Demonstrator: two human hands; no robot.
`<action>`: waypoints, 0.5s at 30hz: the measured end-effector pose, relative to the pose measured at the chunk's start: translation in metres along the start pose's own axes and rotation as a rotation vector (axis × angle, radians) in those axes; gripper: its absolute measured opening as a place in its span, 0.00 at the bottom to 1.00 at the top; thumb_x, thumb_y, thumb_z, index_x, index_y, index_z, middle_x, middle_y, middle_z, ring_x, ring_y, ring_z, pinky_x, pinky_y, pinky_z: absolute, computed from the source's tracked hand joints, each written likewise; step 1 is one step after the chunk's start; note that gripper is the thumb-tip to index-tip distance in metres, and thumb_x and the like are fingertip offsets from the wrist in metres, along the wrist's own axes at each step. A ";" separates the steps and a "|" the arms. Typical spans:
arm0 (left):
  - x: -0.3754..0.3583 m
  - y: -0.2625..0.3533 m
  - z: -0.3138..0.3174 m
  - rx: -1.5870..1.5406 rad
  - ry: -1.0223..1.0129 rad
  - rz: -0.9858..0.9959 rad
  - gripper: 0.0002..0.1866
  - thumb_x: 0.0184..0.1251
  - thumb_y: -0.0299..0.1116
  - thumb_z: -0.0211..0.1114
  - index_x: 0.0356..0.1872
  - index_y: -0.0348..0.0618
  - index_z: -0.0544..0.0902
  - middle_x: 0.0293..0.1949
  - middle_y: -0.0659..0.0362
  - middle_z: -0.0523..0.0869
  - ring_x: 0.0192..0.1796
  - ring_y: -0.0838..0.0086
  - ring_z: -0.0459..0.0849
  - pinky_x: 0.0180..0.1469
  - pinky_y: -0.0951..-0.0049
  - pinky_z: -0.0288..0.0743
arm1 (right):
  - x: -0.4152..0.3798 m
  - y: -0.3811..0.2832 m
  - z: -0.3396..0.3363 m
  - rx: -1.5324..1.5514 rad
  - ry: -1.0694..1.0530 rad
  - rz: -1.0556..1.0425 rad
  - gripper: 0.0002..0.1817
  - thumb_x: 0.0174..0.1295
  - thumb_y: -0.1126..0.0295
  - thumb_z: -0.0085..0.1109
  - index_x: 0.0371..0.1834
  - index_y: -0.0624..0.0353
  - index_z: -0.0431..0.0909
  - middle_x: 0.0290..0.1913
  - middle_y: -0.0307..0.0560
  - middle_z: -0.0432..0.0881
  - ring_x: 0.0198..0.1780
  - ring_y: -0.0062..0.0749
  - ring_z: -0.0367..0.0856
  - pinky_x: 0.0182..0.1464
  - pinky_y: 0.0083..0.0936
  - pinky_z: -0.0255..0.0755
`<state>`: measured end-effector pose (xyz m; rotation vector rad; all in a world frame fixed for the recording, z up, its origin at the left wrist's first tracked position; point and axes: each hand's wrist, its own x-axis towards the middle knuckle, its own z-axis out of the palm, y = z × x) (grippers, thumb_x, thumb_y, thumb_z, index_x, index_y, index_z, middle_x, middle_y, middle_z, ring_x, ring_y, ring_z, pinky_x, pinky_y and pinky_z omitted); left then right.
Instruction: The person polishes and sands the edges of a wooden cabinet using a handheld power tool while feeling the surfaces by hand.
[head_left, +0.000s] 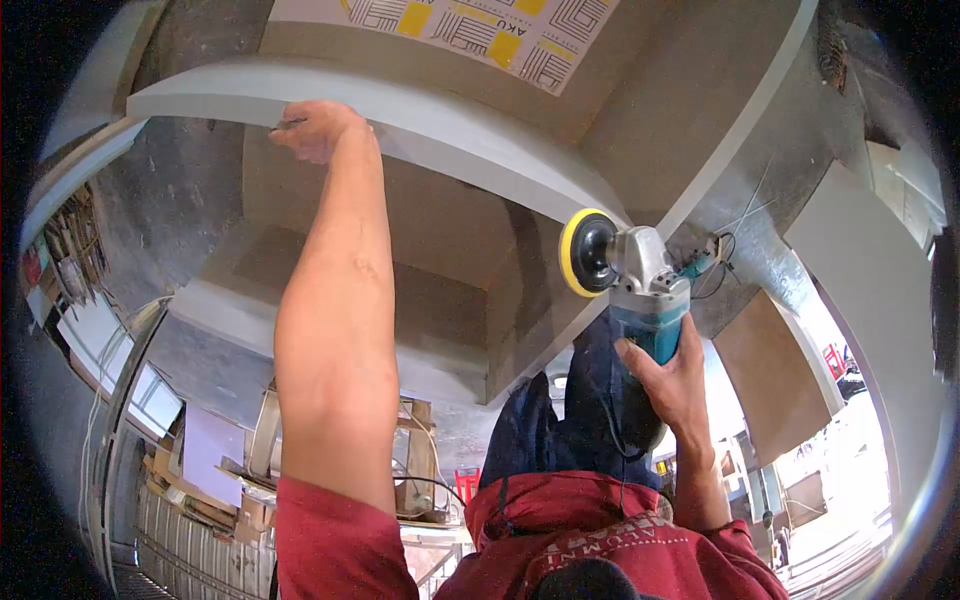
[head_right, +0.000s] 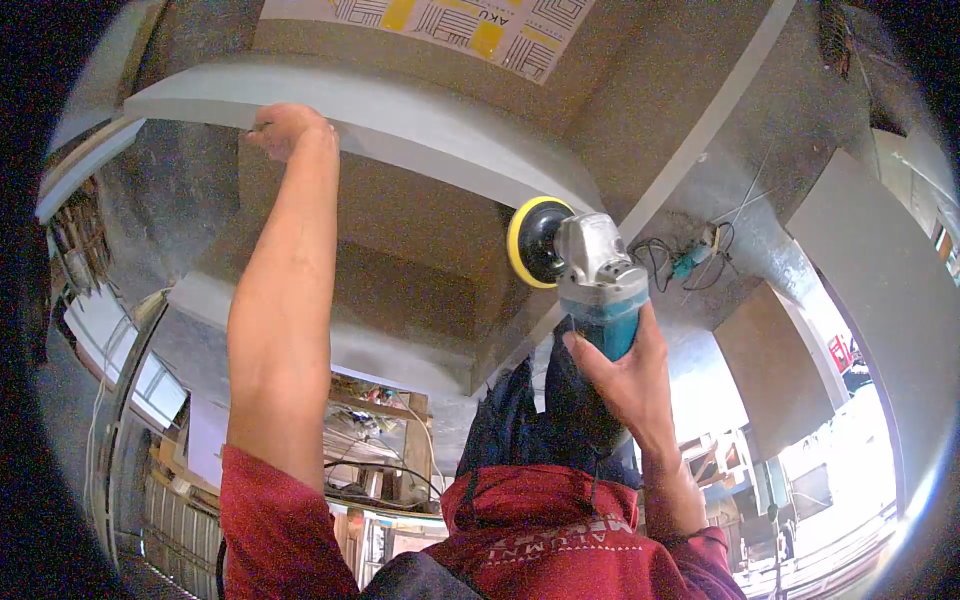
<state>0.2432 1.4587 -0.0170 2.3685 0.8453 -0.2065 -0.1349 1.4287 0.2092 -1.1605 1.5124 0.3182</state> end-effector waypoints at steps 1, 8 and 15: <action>-0.004 0.003 -0.003 0.007 -0.004 -0.021 0.30 0.84 0.43 0.39 0.78 0.37 0.63 0.63 0.38 0.83 0.60 0.45 0.88 0.63 0.47 0.89 | 0.004 -0.003 0.006 -0.027 0.009 -0.036 0.35 0.58 0.66 0.76 0.67 0.66 0.73 0.56 0.55 0.87 0.57 0.37 0.85 0.64 0.34 0.76; 0.010 -0.003 0.004 0.095 0.069 0.066 0.24 0.86 0.42 0.35 0.67 0.36 0.71 0.58 0.33 0.84 0.58 0.40 0.87 0.61 0.43 0.89 | 0.032 -0.032 0.027 -0.117 -0.014 -0.105 0.37 0.58 0.65 0.77 0.69 0.63 0.71 0.55 0.61 0.88 0.58 0.46 0.88 0.62 0.37 0.77; 0.032 -0.023 0.014 0.136 0.129 0.067 0.26 0.86 0.46 0.38 0.69 0.39 0.72 0.58 0.37 0.86 0.59 0.40 0.86 0.62 0.41 0.85 | 0.022 -0.027 0.030 -0.185 -0.030 -0.117 0.38 0.56 0.59 0.79 0.63 0.66 0.68 0.43 0.68 0.88 0.47 0.63 0.90 0.50 0.46 0.82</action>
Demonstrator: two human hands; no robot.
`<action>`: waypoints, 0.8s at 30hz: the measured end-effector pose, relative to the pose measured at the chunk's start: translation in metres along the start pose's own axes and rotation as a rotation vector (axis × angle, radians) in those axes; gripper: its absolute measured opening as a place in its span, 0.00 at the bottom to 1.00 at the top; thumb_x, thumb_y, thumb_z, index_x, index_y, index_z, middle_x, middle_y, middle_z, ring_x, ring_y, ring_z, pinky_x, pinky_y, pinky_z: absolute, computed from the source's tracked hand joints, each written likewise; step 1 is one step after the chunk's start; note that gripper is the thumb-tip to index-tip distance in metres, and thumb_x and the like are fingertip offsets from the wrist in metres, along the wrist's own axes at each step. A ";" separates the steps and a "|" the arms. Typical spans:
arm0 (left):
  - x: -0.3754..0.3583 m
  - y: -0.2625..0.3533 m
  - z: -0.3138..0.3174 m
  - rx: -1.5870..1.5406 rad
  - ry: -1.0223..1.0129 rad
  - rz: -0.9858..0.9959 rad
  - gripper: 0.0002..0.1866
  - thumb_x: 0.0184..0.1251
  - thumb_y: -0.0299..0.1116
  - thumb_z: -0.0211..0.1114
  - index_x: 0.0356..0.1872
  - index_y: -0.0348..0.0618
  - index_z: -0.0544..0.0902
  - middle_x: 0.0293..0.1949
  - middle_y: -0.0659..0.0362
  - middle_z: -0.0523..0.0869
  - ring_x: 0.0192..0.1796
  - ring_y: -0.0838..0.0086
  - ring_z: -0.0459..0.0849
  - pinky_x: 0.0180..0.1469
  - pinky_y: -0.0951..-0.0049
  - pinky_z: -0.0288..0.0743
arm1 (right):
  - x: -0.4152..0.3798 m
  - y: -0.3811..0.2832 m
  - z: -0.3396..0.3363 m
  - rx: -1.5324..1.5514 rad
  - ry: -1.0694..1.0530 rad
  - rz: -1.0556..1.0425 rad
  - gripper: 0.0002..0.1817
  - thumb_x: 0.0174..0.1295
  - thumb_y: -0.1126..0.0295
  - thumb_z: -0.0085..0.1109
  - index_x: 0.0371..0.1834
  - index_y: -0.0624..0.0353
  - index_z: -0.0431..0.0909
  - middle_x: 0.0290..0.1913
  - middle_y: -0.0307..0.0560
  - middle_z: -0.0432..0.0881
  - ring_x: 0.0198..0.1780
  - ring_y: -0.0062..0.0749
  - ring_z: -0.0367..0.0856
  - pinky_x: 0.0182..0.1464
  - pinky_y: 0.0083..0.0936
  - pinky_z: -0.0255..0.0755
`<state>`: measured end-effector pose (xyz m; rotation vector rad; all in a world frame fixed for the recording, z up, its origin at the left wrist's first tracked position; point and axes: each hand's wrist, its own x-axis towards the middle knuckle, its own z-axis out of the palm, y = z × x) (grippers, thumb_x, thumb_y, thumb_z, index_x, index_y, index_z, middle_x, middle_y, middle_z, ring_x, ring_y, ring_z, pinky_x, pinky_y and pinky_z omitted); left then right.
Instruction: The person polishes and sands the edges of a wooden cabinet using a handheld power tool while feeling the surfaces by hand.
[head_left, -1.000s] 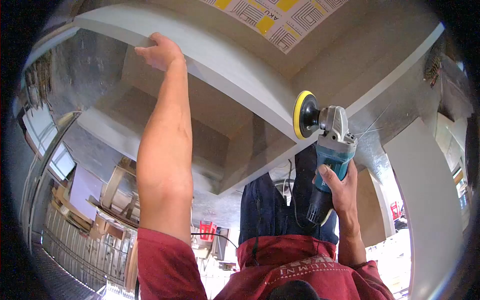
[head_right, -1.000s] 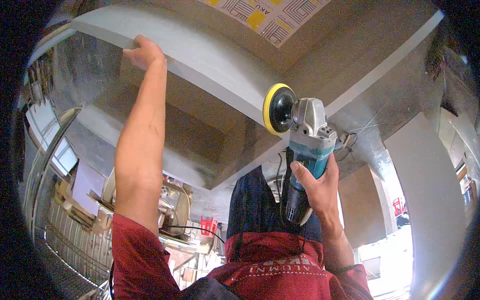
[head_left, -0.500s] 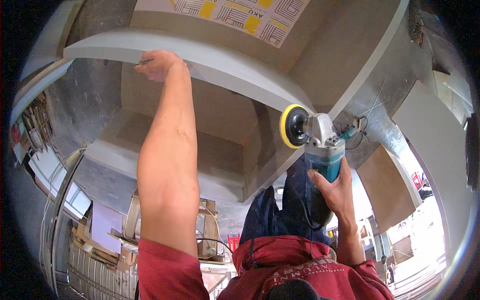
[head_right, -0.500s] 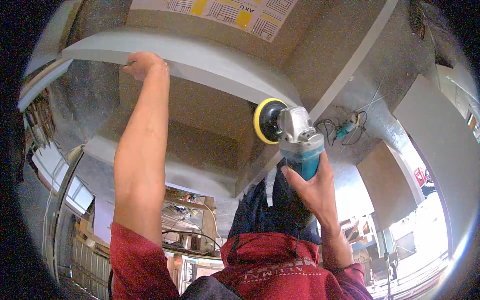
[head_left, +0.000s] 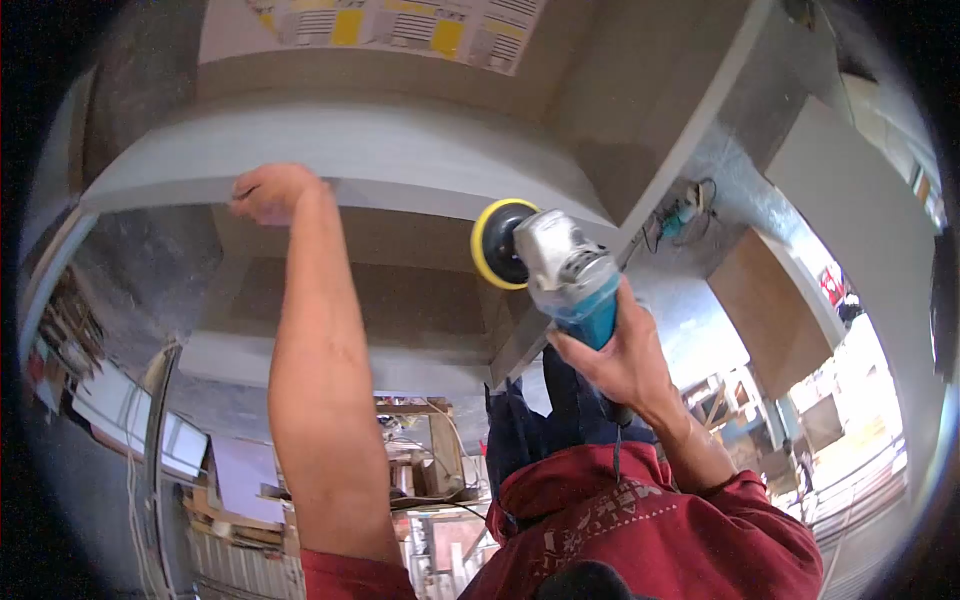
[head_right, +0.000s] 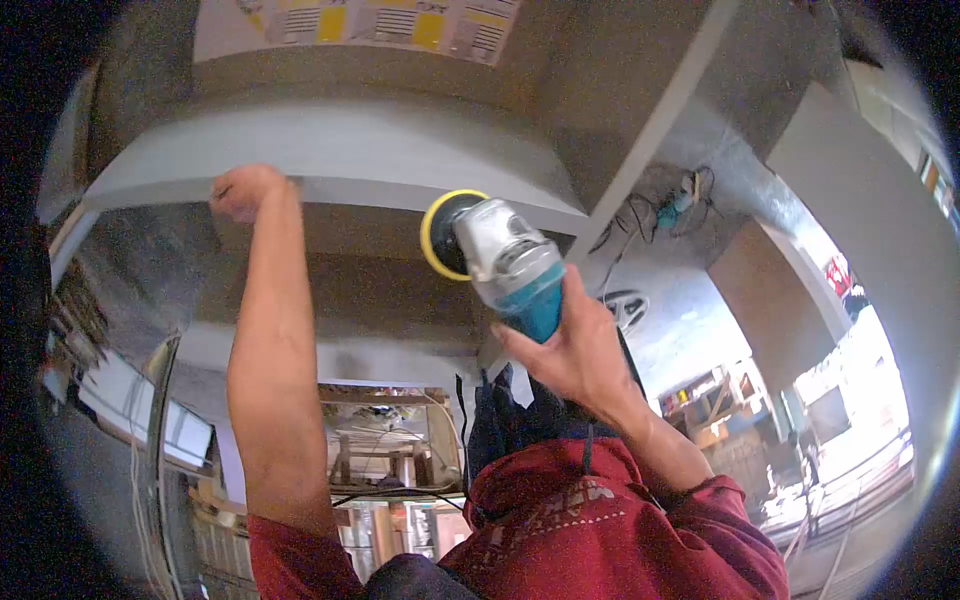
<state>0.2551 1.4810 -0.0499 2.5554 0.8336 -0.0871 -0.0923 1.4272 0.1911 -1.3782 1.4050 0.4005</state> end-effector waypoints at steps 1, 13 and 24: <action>0.002 0.001 0.002 -0.019 0.062 0.015 0.26 0.85 0.45 0.39 0.66 0.35 0.73 0.57 0.35 0.86 0.58 0.40 0.86 0.63 0.42 0.84 | -0.003 0.000 0.002 -0.023 -0.023 0.009 0.36 0.56 0.57 0.79 0.59 0.66 0.68 0.39 0.69 0.87 0.43 0.68 0.89 0.46 0.49 0.82; 0.045 0.009 -0.005 -0.043 -0.032 -0.115 0.27 0.83 0.50 0.39 0.68 0.50 0.78 0.66 0.52 0.85 0.58 0.47 0.88 0.49 0.46 0.90 | -0.033 0.024 0.004 -0.093 0.143 0.192 0.34 0.55 0.55 0.77 0.52 0.67 0.67 0.35 0.71 0.86 0.38 0.71 0.87 0.39 0.56 0.80; 0.104 0.006 0.002 -0.034 0.022 -0.107 0.29 0.79 0.48 0.41 0.54 0.37 0.87 0.48 0.49 0.91 0.40 0.52 0.91 0.36 0.49 0.85 | -0.030 0.034 0.001 -0.043 0.128 0.330 0.33 0.56 0.55 0.76 0.52 0.65 0.68 0.37 0.67 0.86 0.40 0.68 0.87 0.41 0.53 0.80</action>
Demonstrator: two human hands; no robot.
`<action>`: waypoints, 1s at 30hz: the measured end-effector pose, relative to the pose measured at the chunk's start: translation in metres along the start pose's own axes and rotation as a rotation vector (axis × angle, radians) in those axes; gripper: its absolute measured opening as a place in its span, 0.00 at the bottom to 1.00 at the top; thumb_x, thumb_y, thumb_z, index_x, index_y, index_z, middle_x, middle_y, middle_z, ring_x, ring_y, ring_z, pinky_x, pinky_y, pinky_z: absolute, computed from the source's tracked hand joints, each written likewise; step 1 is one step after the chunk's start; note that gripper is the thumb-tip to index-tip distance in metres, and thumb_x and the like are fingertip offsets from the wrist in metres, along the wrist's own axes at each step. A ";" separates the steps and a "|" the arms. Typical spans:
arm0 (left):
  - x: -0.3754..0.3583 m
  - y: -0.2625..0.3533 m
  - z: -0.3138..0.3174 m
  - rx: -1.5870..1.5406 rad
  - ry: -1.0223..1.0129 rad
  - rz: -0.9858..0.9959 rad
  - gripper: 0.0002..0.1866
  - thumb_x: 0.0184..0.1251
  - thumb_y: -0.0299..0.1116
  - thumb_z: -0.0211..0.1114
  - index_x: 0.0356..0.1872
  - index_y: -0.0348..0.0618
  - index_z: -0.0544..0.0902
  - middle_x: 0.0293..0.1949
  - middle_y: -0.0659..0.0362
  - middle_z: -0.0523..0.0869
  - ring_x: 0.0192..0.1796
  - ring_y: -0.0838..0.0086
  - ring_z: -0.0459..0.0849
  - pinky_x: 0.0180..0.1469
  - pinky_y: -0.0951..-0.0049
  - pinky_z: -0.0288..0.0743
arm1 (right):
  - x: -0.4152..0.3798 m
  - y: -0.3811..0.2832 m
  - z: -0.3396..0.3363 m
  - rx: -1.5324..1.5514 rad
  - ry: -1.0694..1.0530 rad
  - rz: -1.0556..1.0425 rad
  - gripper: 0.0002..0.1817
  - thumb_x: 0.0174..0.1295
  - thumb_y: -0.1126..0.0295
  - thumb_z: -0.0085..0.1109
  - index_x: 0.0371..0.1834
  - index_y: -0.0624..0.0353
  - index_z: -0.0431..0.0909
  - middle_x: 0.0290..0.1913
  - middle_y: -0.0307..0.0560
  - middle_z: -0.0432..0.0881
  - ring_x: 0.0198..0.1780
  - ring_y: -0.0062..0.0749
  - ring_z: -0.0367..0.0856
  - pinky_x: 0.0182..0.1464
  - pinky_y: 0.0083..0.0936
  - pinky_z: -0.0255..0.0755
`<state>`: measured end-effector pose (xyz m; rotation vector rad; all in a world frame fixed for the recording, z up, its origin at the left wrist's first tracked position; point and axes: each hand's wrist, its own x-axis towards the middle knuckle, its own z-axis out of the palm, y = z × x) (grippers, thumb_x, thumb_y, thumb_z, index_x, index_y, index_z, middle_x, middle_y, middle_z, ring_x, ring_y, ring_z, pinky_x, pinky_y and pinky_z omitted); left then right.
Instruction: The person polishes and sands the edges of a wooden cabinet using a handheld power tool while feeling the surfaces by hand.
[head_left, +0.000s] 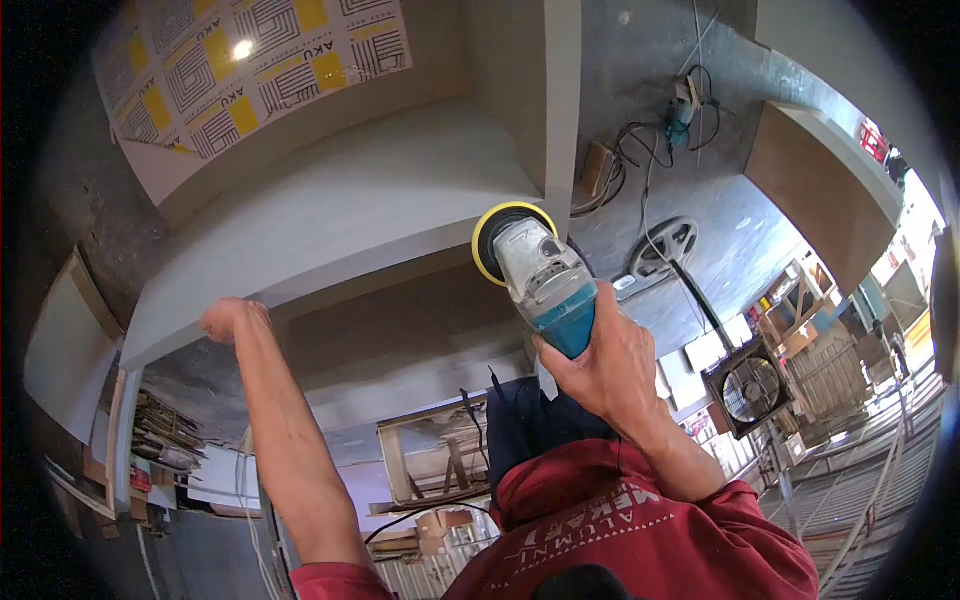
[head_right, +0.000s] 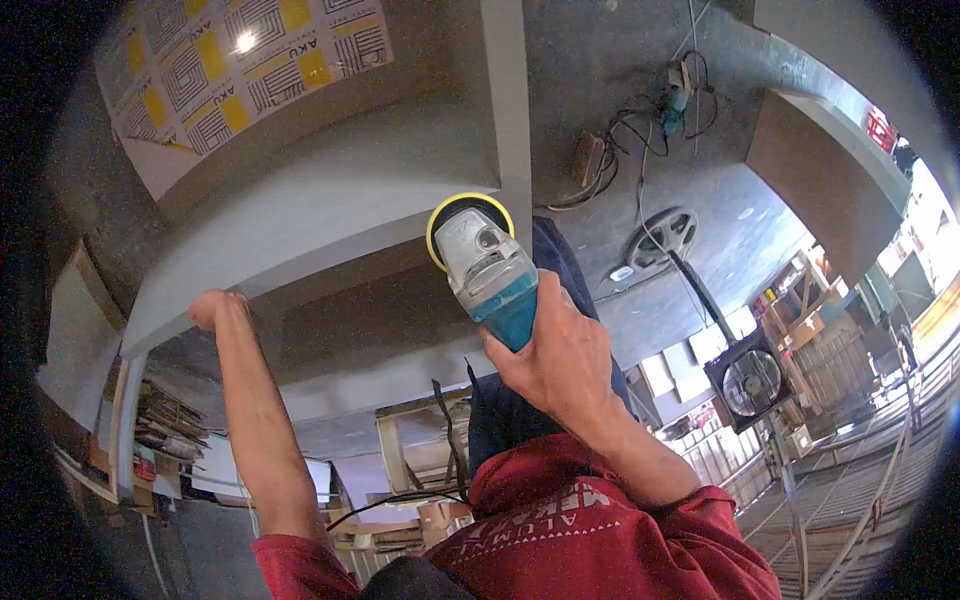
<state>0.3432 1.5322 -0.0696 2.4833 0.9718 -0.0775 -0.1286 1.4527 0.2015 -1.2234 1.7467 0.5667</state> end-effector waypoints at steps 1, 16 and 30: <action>-0.001 0.002 -0.001 0.010 0.031 0.019 0.29 0.79 0.47 0.42 0.52 0.36 0.87 0.45 0.47 0.91 0.37 0.53 0.90 0.33 0.48 0.83 | 0.000 0.000 0.000 -0.021 -0.026 0.013 0.33 0.56 0.54 0.76 0.52 0.63 0.67 0.40 0.64 0.86 0.41 0.63 0.88 0.41 0.51 0.82; -0.092 0.014 -0.030 0.102 -0.078 0.160 0.33 0.81 0.47 0.36 0.56 0.31 0.84 0.53 0.47 0.91 0.47 0.53 0.91 0.41 0.49 0.88 | 0.000 0.000 -0.002 0.057 -0.041 0.051 0.32 0.56 0.54 0.76 0.51 0.63 0.67 0.39 0.64 0.86 0.40 0.61 0.89 0.39 0.48 0.83; -0.092 0.019 -0.037 0.025 -0.072 0.093 0.33 0.81 0.47 0.36 0.60 0.33 0.85 0.64 0.52 0.87 0.60 0.54 0.88 0.54 0.52 0.87 | 0.001 -0.001 0.007 0.121 -0.051 0.027 0.33 0.56 0.57 0.77 0.55 0.64 0.69 0.38 0.65 0.86 0.40 0.66 0.88 0.41 0.52 0.82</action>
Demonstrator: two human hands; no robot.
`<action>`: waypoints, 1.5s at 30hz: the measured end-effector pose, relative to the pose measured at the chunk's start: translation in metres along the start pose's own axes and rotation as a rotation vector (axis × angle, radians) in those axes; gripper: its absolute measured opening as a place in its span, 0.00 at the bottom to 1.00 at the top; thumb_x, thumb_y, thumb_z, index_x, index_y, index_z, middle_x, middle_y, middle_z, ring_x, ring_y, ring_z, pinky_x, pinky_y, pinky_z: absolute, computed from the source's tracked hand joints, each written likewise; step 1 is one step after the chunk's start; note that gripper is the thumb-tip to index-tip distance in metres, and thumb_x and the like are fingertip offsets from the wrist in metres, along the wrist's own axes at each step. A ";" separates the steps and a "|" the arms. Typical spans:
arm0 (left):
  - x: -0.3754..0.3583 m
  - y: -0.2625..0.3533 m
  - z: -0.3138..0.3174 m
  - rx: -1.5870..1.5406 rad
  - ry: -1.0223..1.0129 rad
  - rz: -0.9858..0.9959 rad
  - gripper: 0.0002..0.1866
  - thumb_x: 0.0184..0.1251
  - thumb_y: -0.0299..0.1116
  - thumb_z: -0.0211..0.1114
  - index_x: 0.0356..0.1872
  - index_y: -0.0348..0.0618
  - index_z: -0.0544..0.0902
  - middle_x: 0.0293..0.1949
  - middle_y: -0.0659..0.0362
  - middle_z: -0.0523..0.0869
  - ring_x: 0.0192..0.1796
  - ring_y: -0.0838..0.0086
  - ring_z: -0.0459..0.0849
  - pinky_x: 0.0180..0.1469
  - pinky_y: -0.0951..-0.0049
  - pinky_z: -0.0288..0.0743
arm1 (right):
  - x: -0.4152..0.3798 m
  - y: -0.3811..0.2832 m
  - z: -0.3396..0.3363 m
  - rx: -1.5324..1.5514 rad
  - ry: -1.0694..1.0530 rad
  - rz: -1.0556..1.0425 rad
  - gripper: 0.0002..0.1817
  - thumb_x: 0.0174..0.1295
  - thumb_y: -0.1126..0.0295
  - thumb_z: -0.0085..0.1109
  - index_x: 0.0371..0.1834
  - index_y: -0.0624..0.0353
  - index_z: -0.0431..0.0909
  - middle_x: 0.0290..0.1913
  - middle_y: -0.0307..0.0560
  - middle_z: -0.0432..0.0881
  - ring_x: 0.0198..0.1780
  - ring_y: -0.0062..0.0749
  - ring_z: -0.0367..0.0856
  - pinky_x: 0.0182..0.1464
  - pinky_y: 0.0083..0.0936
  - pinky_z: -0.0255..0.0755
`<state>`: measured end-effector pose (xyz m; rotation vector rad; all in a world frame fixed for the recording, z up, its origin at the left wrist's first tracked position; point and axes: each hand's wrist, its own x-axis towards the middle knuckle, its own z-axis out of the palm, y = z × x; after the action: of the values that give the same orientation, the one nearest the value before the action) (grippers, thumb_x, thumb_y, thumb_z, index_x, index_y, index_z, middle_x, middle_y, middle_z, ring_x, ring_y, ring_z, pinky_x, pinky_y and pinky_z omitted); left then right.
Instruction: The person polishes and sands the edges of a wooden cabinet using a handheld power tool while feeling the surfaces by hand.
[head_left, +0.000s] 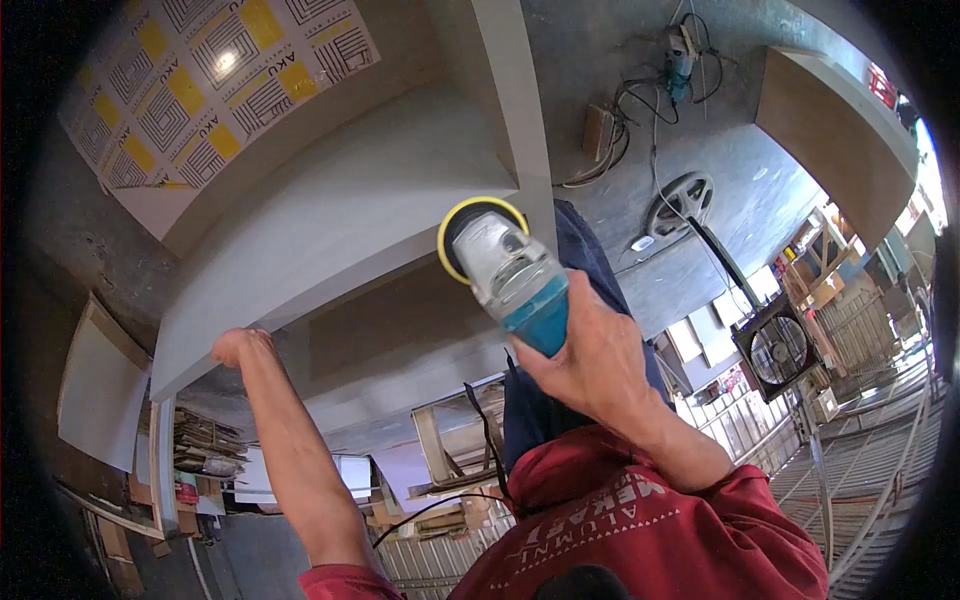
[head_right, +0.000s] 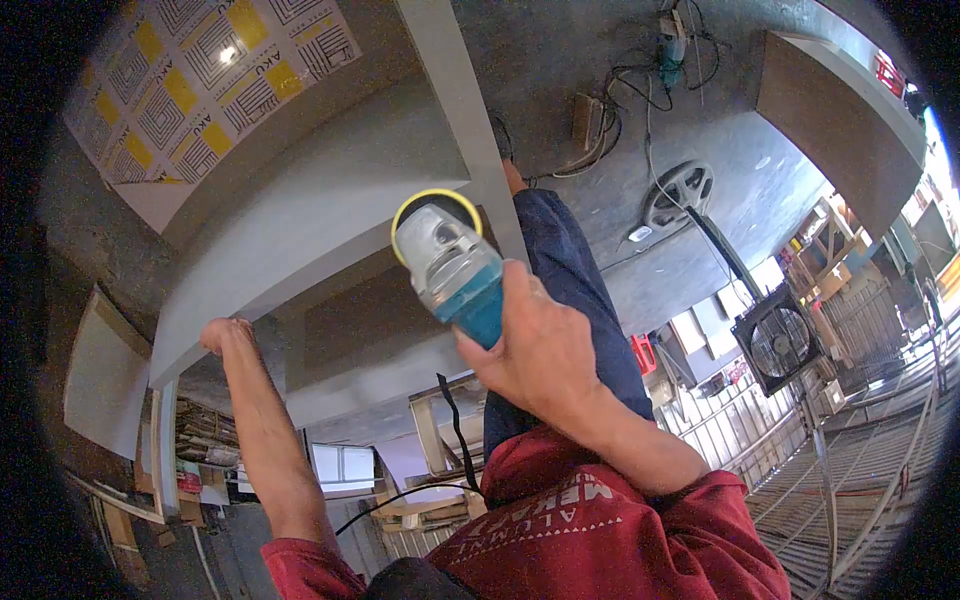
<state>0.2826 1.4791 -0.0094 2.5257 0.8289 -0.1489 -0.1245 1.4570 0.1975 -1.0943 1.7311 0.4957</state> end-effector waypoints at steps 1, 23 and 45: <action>-0.005 0.002 -0.001 -0.012 -0.016 0.015 0.33 0.81 0.47 0.36 0.61 0.34 0.85 0.64 0.52 0.87 0.59 0.54 0.88 0.54 0.52 0.87 | -0.001 -0.003 0.004 0.013 -0.023 -0.022 0.33 0.56 0.57 0.77 0.55 0.63 0.69 0.40 0.65 0.86 0.40 0.65 0.88 0.41 0.51 0.82; 0.056 -0.011 0.013 0.025 0.103 -0.118 0.33 0.78 0.51 0.40 0.52 0.36 0.89 0.52 0.48 0.91 0.47 0.51 0.91 0.43 0.50 0.86 | 0.006 -0.029 0.016 -0.101 -0.059 -0.095 0.32 0.55 0.57 0.77 0.53 0.62 0.68 0.40 0.64 0.86 0.39 0.62 0.89 0.40 0.50 0.83; 0.111 -0.038 0.023 -0.097 -0.074 -0.108 0.29 0.80 0.54 0.41 0.68 0.55 0.81 0.69 0.58 0.83 0.65 0.56 0.84 0.61 0.52 0.84 | 0.017 -0.034 0.016 -0.142 -0.001 -0.167 0.33 0.57 0.55 0.76 0.52 0.66 0.68 0.34 0.68 0.85 0.39 0.71 0.86 0.39 0.54 0.80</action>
<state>0.3511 1.5542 -0.0717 2.3715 0.9209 -0.2302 -0.0890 1.4444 0.1806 -1.3267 1.6062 0.5206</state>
